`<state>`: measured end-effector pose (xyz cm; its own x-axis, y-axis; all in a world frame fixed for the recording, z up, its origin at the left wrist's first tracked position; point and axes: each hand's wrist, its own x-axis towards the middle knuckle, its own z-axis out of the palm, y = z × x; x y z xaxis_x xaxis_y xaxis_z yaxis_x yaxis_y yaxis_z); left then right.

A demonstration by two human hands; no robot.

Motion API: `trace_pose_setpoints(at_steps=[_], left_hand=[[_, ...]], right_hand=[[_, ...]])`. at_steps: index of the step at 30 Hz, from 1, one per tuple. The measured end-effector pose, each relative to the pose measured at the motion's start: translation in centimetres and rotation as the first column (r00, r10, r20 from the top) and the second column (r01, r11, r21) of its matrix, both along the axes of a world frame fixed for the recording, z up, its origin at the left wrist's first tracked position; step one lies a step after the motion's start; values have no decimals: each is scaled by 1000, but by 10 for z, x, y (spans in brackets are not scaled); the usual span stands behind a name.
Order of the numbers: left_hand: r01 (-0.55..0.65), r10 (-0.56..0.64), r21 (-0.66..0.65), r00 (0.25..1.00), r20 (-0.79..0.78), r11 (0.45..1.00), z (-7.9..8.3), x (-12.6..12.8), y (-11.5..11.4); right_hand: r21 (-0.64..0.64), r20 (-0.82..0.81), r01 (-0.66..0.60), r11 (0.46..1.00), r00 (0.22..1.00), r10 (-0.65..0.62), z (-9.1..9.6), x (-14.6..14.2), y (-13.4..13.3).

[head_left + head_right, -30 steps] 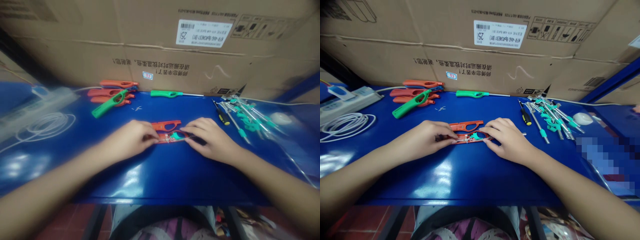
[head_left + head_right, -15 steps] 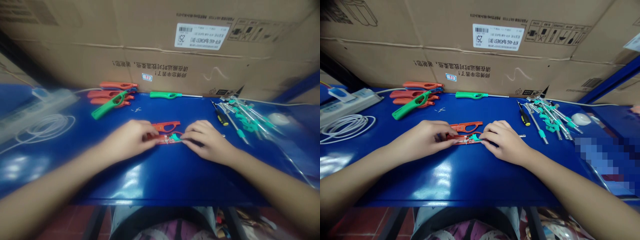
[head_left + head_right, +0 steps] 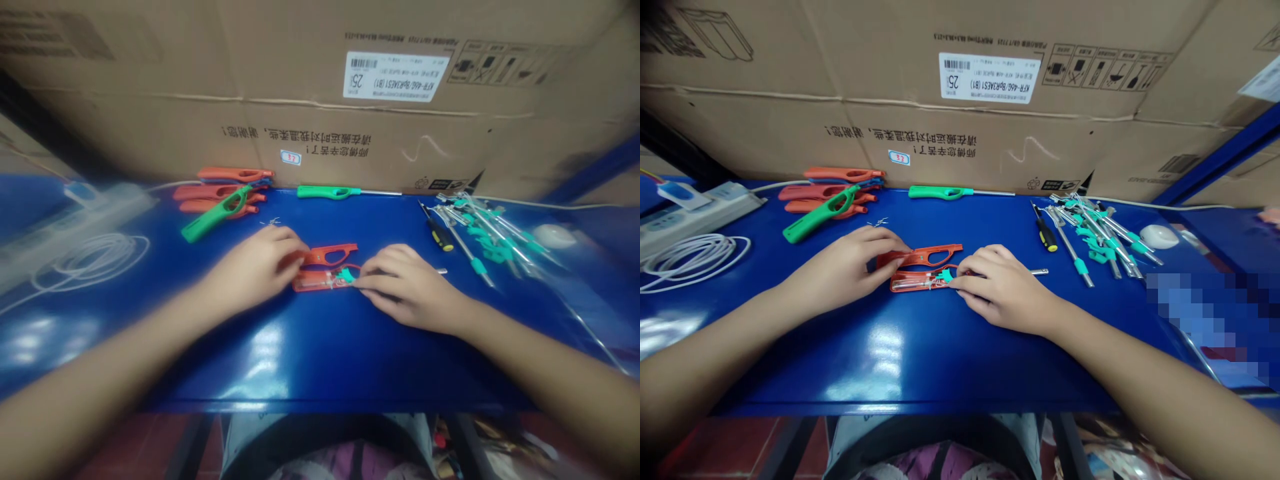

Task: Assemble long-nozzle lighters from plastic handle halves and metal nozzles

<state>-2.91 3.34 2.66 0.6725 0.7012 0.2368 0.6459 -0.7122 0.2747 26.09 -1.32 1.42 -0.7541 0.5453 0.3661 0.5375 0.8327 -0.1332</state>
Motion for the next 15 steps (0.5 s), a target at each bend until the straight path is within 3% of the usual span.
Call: trace_pose_setpoints(at_steps=[10, 15], left_hand=[[0, -7, -93, 998, -68, 996, 1, -4, 3], [35, -35, -59, 999, 18, 998, 2, 1, 0]], right_hand=[[-20, -32, -12, 1000, 999, 11, -3, 1, 2], [-40, -64, -20, 999, 998, 17, -7, 2, 4]])
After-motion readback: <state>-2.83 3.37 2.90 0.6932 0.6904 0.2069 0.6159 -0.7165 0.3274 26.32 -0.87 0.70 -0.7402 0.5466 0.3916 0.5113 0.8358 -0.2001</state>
